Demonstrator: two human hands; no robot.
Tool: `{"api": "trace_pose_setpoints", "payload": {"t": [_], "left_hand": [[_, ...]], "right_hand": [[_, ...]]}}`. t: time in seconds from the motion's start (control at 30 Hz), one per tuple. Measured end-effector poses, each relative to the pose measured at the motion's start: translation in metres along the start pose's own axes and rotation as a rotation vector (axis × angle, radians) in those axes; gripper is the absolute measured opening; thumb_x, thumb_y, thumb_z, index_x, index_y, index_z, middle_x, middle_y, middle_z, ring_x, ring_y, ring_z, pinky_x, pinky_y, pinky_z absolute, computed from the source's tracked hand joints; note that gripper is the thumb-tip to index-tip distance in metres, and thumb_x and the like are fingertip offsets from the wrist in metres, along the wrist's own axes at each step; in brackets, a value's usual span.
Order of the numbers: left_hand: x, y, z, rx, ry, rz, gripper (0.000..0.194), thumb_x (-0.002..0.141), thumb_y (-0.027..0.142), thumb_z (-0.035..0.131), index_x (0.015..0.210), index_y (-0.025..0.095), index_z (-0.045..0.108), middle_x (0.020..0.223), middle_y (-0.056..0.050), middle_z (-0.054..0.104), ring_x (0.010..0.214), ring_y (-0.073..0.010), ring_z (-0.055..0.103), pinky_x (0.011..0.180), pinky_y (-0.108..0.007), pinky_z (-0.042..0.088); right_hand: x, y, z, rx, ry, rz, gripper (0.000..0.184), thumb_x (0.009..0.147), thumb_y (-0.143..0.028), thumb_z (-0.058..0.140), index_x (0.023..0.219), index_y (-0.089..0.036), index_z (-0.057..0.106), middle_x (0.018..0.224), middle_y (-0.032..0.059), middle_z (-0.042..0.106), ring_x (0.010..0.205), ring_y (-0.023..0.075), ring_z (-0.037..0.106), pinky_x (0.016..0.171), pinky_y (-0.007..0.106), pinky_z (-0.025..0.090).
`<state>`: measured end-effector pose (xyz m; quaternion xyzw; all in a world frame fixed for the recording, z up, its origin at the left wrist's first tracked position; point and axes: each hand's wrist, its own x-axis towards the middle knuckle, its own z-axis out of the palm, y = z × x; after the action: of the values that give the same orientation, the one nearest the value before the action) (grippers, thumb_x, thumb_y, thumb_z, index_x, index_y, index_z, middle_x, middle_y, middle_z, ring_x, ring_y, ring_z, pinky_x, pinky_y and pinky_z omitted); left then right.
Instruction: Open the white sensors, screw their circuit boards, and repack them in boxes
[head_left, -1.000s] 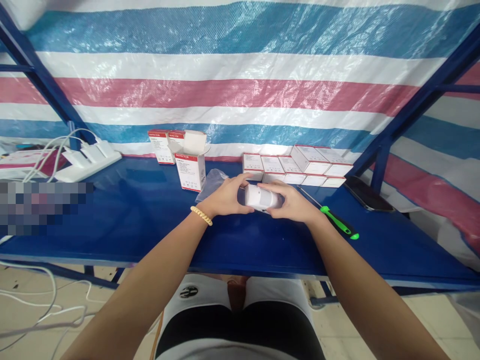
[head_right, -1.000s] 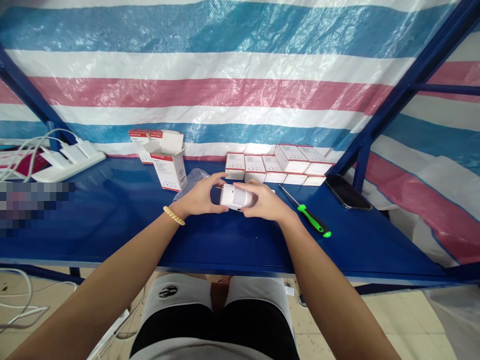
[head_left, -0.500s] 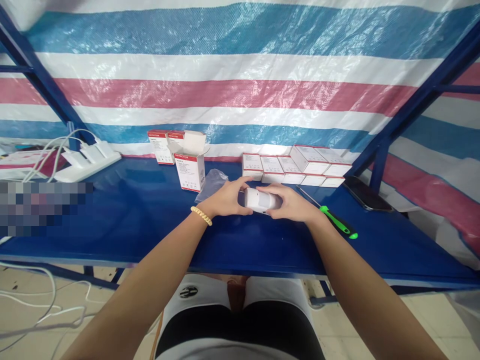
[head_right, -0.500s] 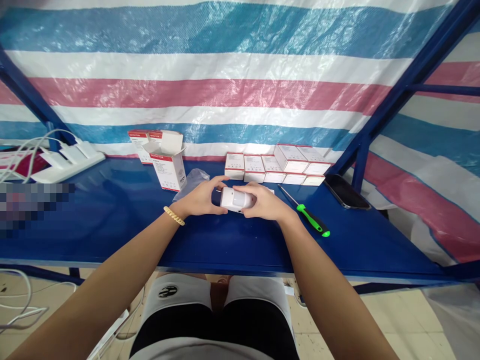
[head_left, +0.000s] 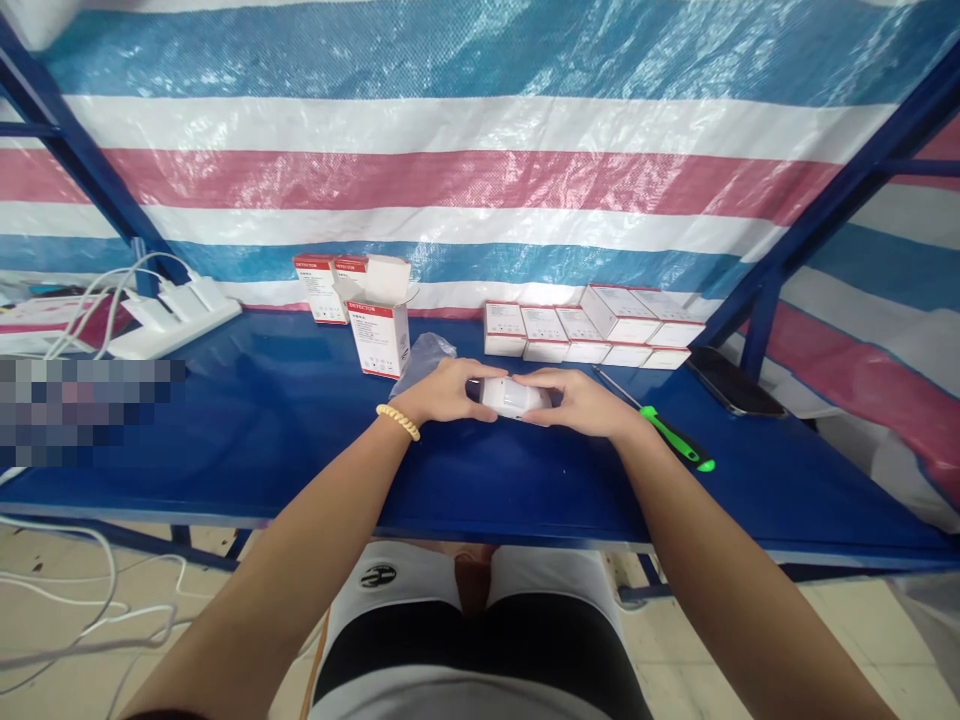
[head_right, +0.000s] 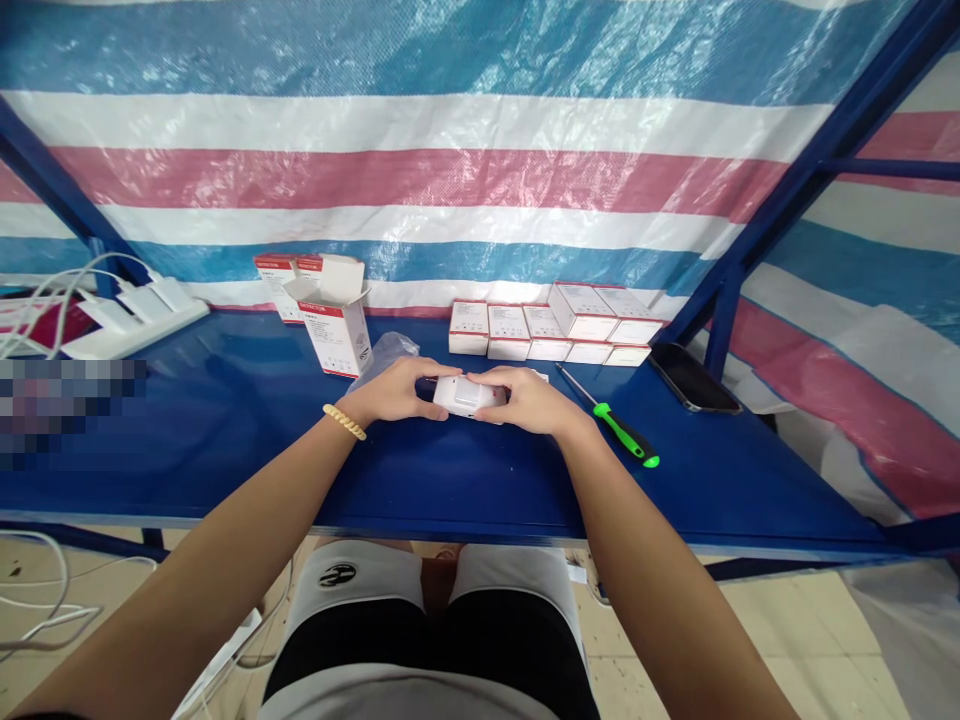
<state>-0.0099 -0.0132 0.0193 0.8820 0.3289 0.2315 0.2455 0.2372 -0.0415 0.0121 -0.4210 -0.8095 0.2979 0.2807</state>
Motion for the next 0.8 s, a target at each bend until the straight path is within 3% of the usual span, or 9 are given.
{"api": "trace_pose_setpoints", "payload": {"t": [0.2, 0.37, 0.47, 0.63, 0.8], "left_hand": [[-0.001, -0.004, 0.000, -0.050, 0.001, -0.070, 0.067, 0.063, 0.038, 0.083, 0.126, 0.022, 0.064, 0.119, -0.007, 0.069, 0.103, -0.0258, 0.064, 0.095, -0.041, 0.047], [-0.002, -0.008, -0.004, -0.070, -0.020, -0.170, 0.049, 0.079, 0.048, 0.067, 0.120, 0.022, 0.066, 0.101, -0.003, 0.072, 0.090, -0.0218, 0.064, 0.084, -0.036, 0.047], [-0.004, -0.006, -0.007, -0.051, -0.008, -0.183, 0.041, 0.089, 0.051, 0.051, 0.114, 0.022, 0.067, 0.096, -0.002, 0.071, 0.087, -0.0211, 0.062, 0.081, -0.035, 0.044], [-0.005, -0.001, -0.006, 0.048, 0.011, -0.204, 0.048, 0.094, 0.059, 0.039, 0.112, 0.023, 0.065, 0.104, -0.004, 0.070, 0.097, -0.0244, 0.061, 0.087, -0.039, 0.042], [-0.003, -0.002, -0.003, 0.096, 0.057, -0.179, 0.056, 0.096, 0.060, 0.027, 0.083, 0.018, 0.061, 0.078, -0.004, 0.066, 0.075, -0.0203, 0.060, 0.071, -0.034, 0.042]], "right_hand": [[0.000, -0.004, -0.002, -0.072, -0.015, 0.033, 0.059, 0.072, -0.035, 0.076, 0.128, -0.022, 0.063, 0.125, 0.0076, 0.068, 0.110, 0.0271, 0.065, 0.098, 0.043, 0.050], [0.001, -0.012, -0.003, -0.251, -0.055, 0.050, 0.086, 0.063, -0.031, 0.082, 0.142, -0.022, 0.050, 0.142, 0.0098, 0.056, 0.125, 0.0310, 0.056, 0.104, 0.045, 0.045], [0.002, -0.013, -0.001, -0.290, -0.019, 0.035, 0.067, 0.072, -0.028, 0.075, 0.136, -0.022, 0.055, 0.132, 0.0090, 0.064, 0.111, 0.0285, 0.064, 0.095, 0.043, 0.050], [0.003, -0.013, -0.001, -0.303, -0.006, 0.012, 0.039, 0.083, -0.027, 0.062, 0.121, -0.020, 0.064, 0.109, 0.0076, 0.074, 0.087, 0.0232, 0.069, 0.078, 0.035, 0.051], [0.002, -0.011, 0.000, -0.286, 0.079, 0.041, 0.030, 0.086, -0.033, 0.057, 0.110, -0.018, 0.065, 0.088, 0.0068, 0.074, 0.070, 0.0202, 0.065, 0.066, 0.033, 0.048]]}}
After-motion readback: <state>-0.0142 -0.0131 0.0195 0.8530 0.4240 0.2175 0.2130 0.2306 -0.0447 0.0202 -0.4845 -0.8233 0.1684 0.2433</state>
